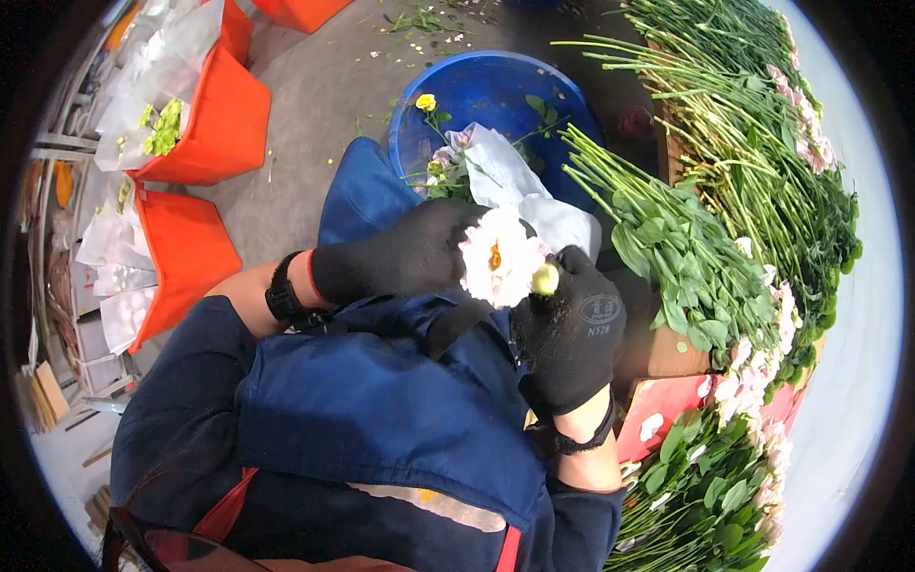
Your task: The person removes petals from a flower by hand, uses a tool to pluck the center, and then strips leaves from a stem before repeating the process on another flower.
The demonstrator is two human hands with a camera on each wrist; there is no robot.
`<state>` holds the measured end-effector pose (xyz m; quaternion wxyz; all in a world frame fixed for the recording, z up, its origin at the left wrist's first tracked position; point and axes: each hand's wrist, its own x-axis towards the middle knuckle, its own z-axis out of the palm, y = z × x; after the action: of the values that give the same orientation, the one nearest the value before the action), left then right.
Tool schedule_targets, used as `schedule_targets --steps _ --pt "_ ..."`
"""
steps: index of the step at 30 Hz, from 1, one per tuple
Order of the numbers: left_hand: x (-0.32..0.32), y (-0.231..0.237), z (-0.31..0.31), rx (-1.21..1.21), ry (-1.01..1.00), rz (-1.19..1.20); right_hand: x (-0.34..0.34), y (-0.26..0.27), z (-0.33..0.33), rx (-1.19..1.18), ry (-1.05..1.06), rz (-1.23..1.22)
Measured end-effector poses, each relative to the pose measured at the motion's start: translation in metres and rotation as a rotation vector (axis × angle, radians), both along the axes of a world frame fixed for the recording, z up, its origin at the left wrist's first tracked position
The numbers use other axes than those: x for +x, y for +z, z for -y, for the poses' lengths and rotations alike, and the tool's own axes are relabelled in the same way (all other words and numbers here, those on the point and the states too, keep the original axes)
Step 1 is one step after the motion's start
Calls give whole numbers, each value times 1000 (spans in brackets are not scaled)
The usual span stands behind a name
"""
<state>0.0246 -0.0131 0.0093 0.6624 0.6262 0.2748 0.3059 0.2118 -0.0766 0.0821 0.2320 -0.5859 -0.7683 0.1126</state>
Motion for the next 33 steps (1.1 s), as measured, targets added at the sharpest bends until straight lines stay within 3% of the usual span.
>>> schedule_targets --steps 4,7,9,13,18,25,28,30,33 --pt "0 -4 1 49 32 76 5 -6 -7 -62 69 -47" --pt "-1 -5 -2 91 64 -37 5 -20 -8 -121 0 -227" --pt "0 -1 0 -6 77 1 8 -20 -9 -158 15 -317" --pt "-8 1 -3 -39 -35 -117 10 -26 -10 -125 17 -369" --pt "-7 4 -4 -3 -2 -123 10 -37 -10 -97 41 -534" --pt "-12 16 -5 -18 -11 -117 10 -30 -9 -202 28 -501" --pt "-15 12 -4 60 -25 80 9 -34 -10 -180 44 -476" --pt "-16 6 -3 22 -19 21 7 -37 -12 -112 66 -468" --pt "-13 7 -4 -132 -4 -69 3 -34 -12 -205 -7 -553"
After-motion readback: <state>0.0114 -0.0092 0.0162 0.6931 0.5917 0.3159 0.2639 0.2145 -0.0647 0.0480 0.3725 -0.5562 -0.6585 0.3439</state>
